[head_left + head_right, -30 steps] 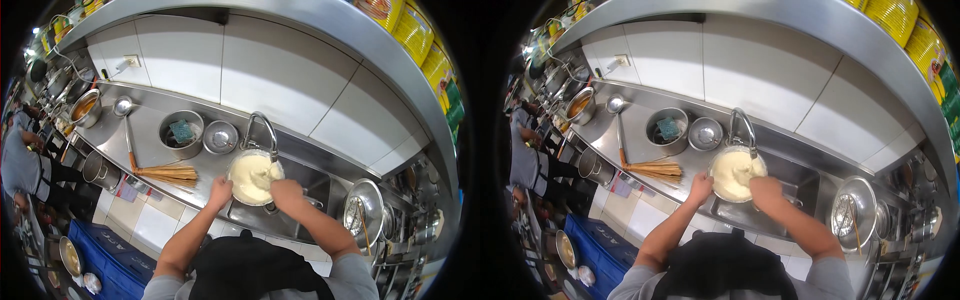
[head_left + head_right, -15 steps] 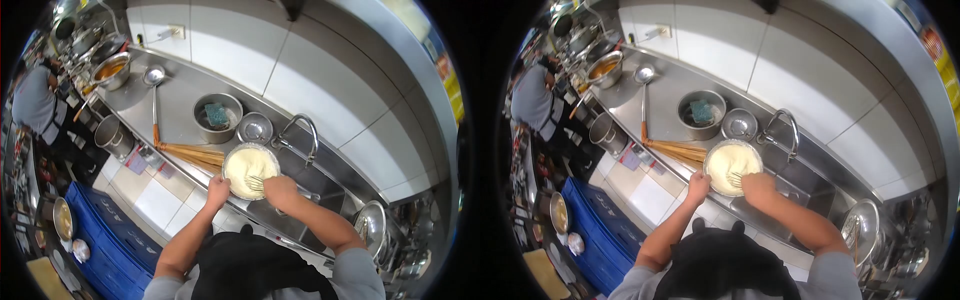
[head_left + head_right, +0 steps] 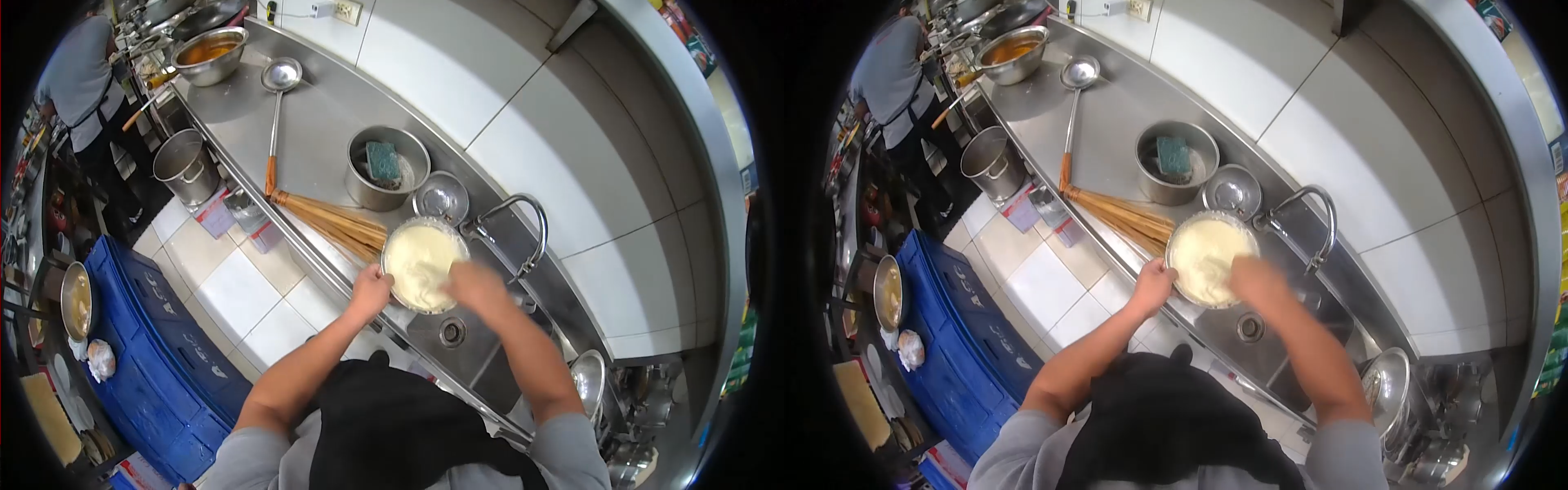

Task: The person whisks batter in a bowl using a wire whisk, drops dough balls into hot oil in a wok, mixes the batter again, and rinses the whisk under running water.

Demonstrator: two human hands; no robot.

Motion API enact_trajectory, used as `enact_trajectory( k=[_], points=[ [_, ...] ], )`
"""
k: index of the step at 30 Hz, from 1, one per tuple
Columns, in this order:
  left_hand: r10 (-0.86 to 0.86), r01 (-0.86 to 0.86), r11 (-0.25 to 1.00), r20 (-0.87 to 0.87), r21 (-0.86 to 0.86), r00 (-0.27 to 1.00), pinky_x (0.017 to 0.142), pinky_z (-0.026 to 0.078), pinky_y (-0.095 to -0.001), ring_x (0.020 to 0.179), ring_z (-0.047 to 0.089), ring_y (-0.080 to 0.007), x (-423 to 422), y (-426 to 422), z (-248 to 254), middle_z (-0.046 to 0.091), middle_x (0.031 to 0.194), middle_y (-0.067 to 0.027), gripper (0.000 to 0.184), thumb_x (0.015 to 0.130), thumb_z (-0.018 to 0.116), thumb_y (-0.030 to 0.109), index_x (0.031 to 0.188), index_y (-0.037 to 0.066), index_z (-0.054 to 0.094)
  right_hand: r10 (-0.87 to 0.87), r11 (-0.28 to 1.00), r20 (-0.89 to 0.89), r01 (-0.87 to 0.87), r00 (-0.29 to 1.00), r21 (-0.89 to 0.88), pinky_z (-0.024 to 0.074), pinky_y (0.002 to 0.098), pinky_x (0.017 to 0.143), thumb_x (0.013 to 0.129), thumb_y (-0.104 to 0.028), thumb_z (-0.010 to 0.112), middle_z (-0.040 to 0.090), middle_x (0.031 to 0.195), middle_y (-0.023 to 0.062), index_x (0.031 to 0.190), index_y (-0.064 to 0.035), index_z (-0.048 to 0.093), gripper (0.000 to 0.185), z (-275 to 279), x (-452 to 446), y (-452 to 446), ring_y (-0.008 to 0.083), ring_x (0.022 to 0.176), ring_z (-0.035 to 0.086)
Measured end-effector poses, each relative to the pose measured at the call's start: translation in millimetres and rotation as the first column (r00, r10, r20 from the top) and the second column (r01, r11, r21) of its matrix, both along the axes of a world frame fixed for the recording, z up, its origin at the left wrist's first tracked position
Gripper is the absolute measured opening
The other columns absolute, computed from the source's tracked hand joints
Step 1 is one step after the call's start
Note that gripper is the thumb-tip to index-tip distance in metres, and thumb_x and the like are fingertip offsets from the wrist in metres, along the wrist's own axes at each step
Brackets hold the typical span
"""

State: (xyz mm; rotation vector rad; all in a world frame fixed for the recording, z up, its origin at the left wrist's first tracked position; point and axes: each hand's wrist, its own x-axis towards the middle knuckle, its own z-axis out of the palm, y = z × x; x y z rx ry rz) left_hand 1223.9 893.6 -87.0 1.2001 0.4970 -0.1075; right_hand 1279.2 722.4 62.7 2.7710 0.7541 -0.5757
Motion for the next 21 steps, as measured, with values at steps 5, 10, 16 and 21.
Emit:
enact_trajectory(
  k=[5, 10, 16, 21],
  points=[
    [0.005, -0.006, 0.996, 0.006, 0.088, 1.000, 0.056, 0.055, -0.0314, 0.064, 0.060, -0.0163, 10, 2, -17, 0.057, 0.075, -0.0057, 0.006, 0.084, 0.057, 0.005, 0.082, 0.000, 0.054, 0.027, 0.997, 0.099, -0.033, 0.995, 0.064, 0.0547, 0.0465, 0.071, 0.083, -0.032, 0.067, 0.069, 0.084, 0.0211, 0.086, -0.0001, 0.071, 0.032, -3, 11, -4, 0.0381, 0.078, 0.068],
    [0.043, -0.045, 0.998, 0.039, 0.053, 0.998, 0.054, 0.052, -0.0342, 0.060, 0.058, -0.0182, 5, 0, -5, 0.059, 0.068, -0.0093, 0.013, 0.081, 0.059, 0.009, 0.073, 0.000, 0.053, 0.038, 0.998, 0.142, -0.030, 0.989, -0.053, 0.0536, 0.0475, 0.078, 0.083, -0.034, 0.067, 0.069, 0.088, 0.0240, 0.090, 0.0030, 0.070, 0.038, -26, 12, -12, 0.0404, 0.086, 0.068],
    [0.074, -0.075, 0.997, 0.042, 0.024, 0.996, 0.054, 0.054, -0.0344, 0.062, 0.062, -0.0178, 9, 0, -7, 0.059, 0.068, -0.0082, 0.011, 0.083, 0.059, 0.007, 0.076, 0.000, 0.054, -0.056, 0.997, 0.046, 0.059, 0.997, -0.051, 0.0536, 0.0479, 0.076, 0.081, -0.034, 0.067, 0.069, 0.090, 0.0229, 0.092, 0.0020, 0.070, 0.038, 5, 5, 8, 0.0403, 0.085, 0.068],
    [0.022, -0.027, 0.998, 0.082, 0.064, 0.996, 0.055, 0.053, -0.0353, 0.064, 0.063, -0.0178, 12, -7, -23, 0.064, 0.070, -0.0092, 0.010, 0.085, 0.058, 0.009, 0.085, -0.001, 0.062, -0.064, 0.997, 0.088, 0.068, 0.994, -0.045, 0.0535, 0.0492, 0.072, 0.082, -0.032, 0.064, 0.069, 0.080, 0.0217, 0.081, -0.0013, 0.071, 0.032, -17, 38, -10, 0.0388, 0.079, 0.069]
  ],
)
